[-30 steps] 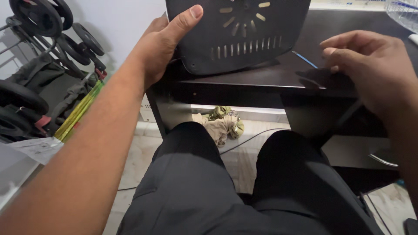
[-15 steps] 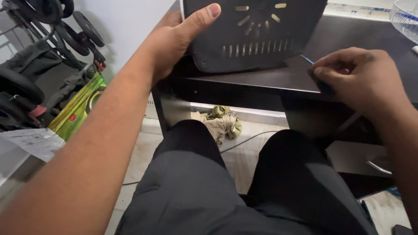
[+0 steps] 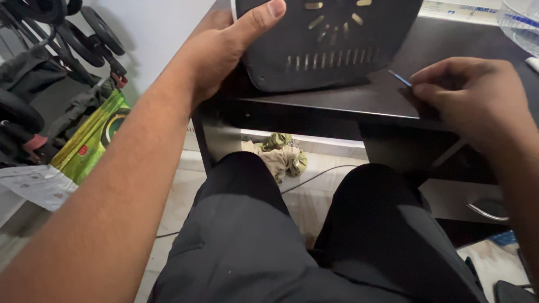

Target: The person uses a small screwdriver to remove screws from the black cover of a white electronic device, then separates the cover from the main body and removes a metal bracket from the interior.

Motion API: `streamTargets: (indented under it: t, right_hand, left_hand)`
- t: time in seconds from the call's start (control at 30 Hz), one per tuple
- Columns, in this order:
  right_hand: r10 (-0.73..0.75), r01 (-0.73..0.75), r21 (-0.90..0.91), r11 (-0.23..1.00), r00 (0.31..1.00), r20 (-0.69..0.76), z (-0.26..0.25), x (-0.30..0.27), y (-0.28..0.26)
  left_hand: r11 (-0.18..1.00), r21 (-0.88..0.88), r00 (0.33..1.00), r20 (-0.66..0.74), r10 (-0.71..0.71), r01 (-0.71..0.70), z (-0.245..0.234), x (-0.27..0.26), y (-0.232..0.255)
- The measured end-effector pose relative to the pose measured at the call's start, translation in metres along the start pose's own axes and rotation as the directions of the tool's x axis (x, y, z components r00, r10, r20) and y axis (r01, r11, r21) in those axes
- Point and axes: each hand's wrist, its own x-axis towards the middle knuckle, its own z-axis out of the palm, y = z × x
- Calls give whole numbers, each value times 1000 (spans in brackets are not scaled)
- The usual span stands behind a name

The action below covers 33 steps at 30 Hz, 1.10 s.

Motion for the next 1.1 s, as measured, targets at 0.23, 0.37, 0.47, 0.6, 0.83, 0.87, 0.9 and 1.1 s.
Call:
streamTargets:
  t: [0.23,0.37,0.47,0.6,0.83,0.87,0.9,1.1]
  right_hand:
    - [50,-50,7,999,999,5,13,12,5]
    - [68,-70,28,997,996,54,27,42,38]
    - [-14,11,30,999,996,90,39,69,69]
    - [-19,39,-70,997,965,263,42,109,101]
    - [-58,58,12,998,949,311,38,113,99]
    - [-24,13,42,999,963,267,38,104,95]
    - [-39,31,37,999,975,221,37,95,91]
    - [-134,129,50,990,985,108,29,65,57]
  left_hand:
    - [993,-113,990,130,52,-37,-6,-1,-3]
    - [966,175,980,17,-198,192,-9,-2,1]
    - [999,-40,980,196,17,-9,-11,-2,0]
    - [984,-174,961,261,85,-39,-13,0,-5]
    - [973,-227,959,262,107,-46,-14,-1,-4]
    - [969,-248,961,265,85,-18,-14,-1,-3]
    - [963,-268,961,268,63,11,-13,-1,-3]
    - [953,-291,960,279,6,79,-15,-1,-2]
